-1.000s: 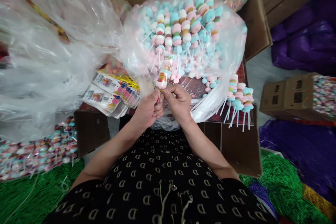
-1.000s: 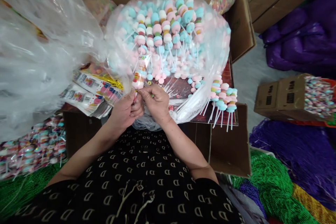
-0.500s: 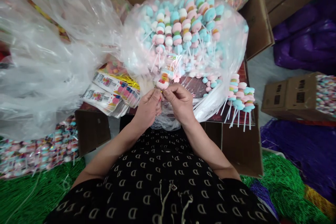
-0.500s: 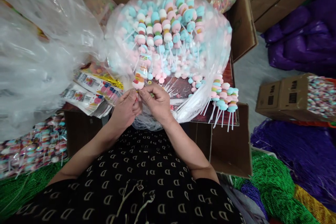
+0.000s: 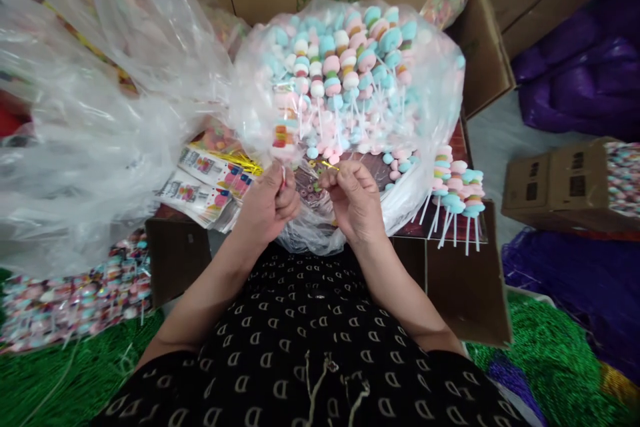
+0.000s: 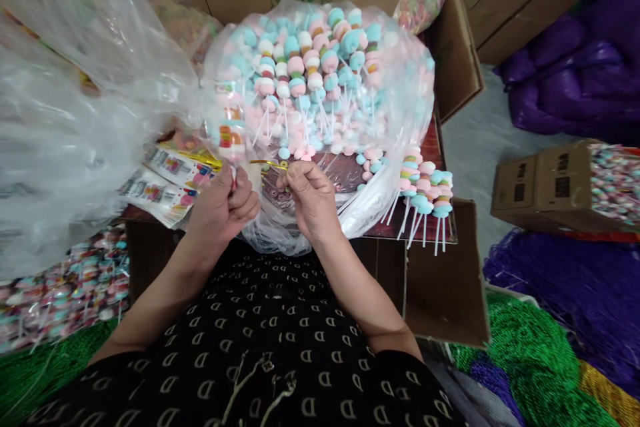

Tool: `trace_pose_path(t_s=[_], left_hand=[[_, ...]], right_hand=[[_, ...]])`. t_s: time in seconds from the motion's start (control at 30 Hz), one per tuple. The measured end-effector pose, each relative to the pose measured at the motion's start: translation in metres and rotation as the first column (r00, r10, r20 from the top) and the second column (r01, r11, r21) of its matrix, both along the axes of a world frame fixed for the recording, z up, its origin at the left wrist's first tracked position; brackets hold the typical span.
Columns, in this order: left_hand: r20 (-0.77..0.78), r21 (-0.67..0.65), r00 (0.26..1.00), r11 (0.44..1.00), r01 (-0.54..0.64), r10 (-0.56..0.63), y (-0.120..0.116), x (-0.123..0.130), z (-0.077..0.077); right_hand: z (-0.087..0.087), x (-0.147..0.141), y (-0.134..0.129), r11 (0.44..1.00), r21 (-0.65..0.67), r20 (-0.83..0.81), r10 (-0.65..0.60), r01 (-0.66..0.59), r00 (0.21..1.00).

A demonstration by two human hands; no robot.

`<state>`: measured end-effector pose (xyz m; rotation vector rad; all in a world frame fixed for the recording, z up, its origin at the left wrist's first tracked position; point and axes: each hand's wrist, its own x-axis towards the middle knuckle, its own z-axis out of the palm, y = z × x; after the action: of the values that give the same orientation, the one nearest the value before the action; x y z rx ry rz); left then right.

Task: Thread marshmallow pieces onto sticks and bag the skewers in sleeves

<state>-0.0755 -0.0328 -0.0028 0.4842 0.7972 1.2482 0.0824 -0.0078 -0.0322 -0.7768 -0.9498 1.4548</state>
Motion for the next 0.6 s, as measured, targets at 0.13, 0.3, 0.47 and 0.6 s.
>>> trace_pose_path(t_s=[0.13, 0.3, 0.47, 0.6], left_hand=[[-0.163, 0.100, 0.985, 0.994, -0.042, 0.057, -0.005, 0.011, -0.011], [-0.280, 0.118, 0.956, 0.991, -0.056, 0.088, -0.007, 0.014, -0.024], [-0.341, 0.134, 0.936, 0.990, -0.038, 0.082, -0.010, 0.015, -0.029], [-0.353, 0.177, 0.931, 0.984, -0.032, 0.094, -0.008, 0.017, -0.035]], right_hand=[[0.009, -0.004, -0.005, 0.991, 0.129, 0.203, -0.047, 0.021, 0.978], [0.008, -0.011, -0.007, 0.941, 0.335, 0.443, -0.200, 0.045, 0.874], [0.000, -0.015, -0.009, 0.946, 0.304, 0.425, -0.243, 0.116, 0.872], [-0.005, -0.018, -0.013, 0.961, 0.242, 0.433, -0.231, 0.135, 0.871]])
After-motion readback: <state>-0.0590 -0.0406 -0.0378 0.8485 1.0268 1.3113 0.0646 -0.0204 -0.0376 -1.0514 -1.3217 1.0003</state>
